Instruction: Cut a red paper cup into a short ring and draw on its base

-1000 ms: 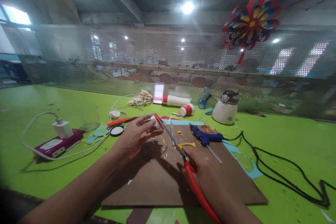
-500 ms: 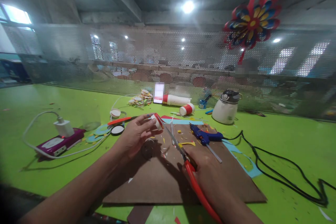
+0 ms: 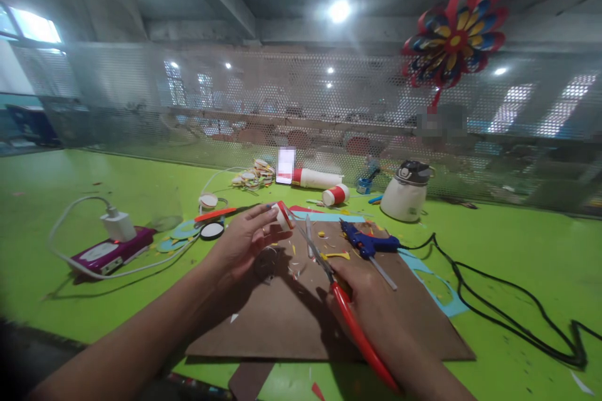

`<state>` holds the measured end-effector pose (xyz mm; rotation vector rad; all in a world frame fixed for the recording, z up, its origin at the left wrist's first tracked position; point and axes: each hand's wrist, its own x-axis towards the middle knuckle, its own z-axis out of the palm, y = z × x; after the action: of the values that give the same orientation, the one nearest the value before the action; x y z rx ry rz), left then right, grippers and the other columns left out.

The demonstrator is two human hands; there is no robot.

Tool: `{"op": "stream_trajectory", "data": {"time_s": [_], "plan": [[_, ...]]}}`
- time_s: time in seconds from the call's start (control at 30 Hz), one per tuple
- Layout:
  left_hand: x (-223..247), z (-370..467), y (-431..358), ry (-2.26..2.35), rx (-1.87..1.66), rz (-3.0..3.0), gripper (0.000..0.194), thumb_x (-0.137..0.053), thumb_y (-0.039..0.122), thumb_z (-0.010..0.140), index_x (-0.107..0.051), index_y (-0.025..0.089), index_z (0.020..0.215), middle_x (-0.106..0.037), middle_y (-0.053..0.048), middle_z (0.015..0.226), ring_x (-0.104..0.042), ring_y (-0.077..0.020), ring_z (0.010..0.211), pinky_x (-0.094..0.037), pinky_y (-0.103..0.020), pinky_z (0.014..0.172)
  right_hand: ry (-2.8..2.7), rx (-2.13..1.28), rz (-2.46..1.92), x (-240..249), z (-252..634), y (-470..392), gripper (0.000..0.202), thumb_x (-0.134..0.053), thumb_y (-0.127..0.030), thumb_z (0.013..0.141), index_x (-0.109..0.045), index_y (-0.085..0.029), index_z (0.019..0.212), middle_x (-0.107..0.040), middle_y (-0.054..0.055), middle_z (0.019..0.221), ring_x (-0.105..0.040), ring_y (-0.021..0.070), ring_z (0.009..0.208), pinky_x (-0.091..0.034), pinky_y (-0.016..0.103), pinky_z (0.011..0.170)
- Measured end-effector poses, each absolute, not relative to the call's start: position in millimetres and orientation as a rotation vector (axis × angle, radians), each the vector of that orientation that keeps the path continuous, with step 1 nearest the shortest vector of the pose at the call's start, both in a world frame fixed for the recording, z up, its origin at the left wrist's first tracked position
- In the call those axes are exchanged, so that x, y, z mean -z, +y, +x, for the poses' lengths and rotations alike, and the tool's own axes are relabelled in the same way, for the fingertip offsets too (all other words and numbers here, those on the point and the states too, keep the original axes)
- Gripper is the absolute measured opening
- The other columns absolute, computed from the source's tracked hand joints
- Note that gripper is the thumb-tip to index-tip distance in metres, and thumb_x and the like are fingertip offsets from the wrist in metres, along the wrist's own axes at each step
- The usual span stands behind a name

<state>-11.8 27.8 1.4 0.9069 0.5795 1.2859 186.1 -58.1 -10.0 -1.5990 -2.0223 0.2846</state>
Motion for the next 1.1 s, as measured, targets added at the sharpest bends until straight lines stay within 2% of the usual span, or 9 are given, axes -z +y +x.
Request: {"op": "stream_trajectory", "data": {"time_s": [0.17, 0.27, 0.4, 0.57, 0.73, 0.9, 1.1], "plan": [[-1.5, -10.5, 27.1, 0.556, -1.280, 0.859, 0.015, -0.075, 0.018, 0.075, -0.064, 0.013, 0.085, -0.068, -0.008, 0.083, -0.065, -0.0150, 0.069, -0.059, -0.037, 0.076, -2.041, -0.266, -1.588, 13.7, 187.8, -57.3, 0.037, -0.044, -0.023, 0.078, -0.072, -0.019, 0.102, -0.075, 0.010, 0.104, -0.068, 0.0290, 0.091, -0.050, 0.041, 0.081], [-1.8, -10.3, 27.2, 0.565, -1.288, 0.889, 0.017, -0.077, 0.020, 0.075, -0.065, 0.012, 0.085, -0.068, -0.009, 0.082, -0.065, -0.0152, 0.067, -0.059, -0.036, 0.074, -2.025, -0.237, -1.601, 14.2, 188.1, -56.4, 0.034, -0.047, -0.024, 0.077, -0.072, -0.018, 0.099, -0.074, 0.011, 0.106, -0.066, 0.0307, 0.097, -0.049, 0.044, 0.086], [-1.9, -10.5, 27.4, 0.570, -1.300, 0.915, 0.014, -0.074, 0.017, 0.077, -0.065, 0.011, 0.086, -0.070, -0.011, 0.087, -0.065, -0.0155, 0.069, -0.059, -0.035, 0.074, -2.022, -0.208, -1.592, 14.9, 187.7, -56.6, 0.034, -0.045, -0.024, 0.078, -0.072, -0.020, 0.098, -0.074, 0.010, 0.106, -0.066, 0.0297, 0.095, -0.049, 0.043, 0.084], [-0.5, -10.6, 28.7, 0.581, -1.290, 0.889, 0.011, -0.072, 0.016, 0.080, -0.064, 0.012, 0.087, -0.069, -0.010, 0.086, -0.066, -0.0157, 0.070, -0.059, -0.037, 0.076, -2.001, -0.170, -1.624, 17.0, 187.7, -58.3, 0.037, -0.044, -0.026, 0.078, -0.071, -0.019, 0.102, -0.073, 0.011, 0.108, -0.065, 0.0312, 0.099, -0.048, 0.045, 0.086], [0.0, -10.5, 28.2, 0.568, -1.299, 0.884, 0.010, -0.071, 0.015, 0.080, -0.064, 0.013, 0.087, -0.070, -0.011, 0.086, -0.066, -0.0156, 0.069, -0.060, -0.036, 0.076, -2.009, -0.156, -1.630, 16.4, 186.8, -59.9, 0.035, -0.042, -0.024, 0.080, -0.072, -0.020, 0.099, -0.074, 0.010, 0.105, -0.067, 0.0293, 0.094, -0.049, 0.042, 0.082], [-3.1, -11.3, 25.6, 0.591, -1.274, 0.863, 0.013, -0.072, 0.015, 0.079, -0.064, 0.012, 0.089, -0.070, -0.013, 0.088, -0.067, -0.0163, 0.071, -0.060, -0.033, 0.073, -2.011, -0.137, -1.628, 15.4, 185.5, -61.0, 0.034, -0.042, -0.025, 0.081, -0.071, -0.020, 0.097, -0.073, 0.011, 0.108, -0.066, 0.0305, 0.101, -0.049, 0.043, 0.086], [-1.0, -11.3, 27.8, 0.549, -1.322, 0.894, 0.011, -0.071, 0.011, 0.079, -0.064, 0.011, 0.088, -0.069, -0.012, 0.089, -0.067, -0.0162, 0.071, -0.060, -0.038, 0.076, -2.016, -0.135, -1.615, 18.7, 186.9, -58.2, 0.034, -0.043, -0.026, 0.079, -0.072, -0.019, 0.094, -0.074, 0.012, 0.103, -0.067, 0.0306, 0.099, -0.051, 0.042, 0.084]]}}
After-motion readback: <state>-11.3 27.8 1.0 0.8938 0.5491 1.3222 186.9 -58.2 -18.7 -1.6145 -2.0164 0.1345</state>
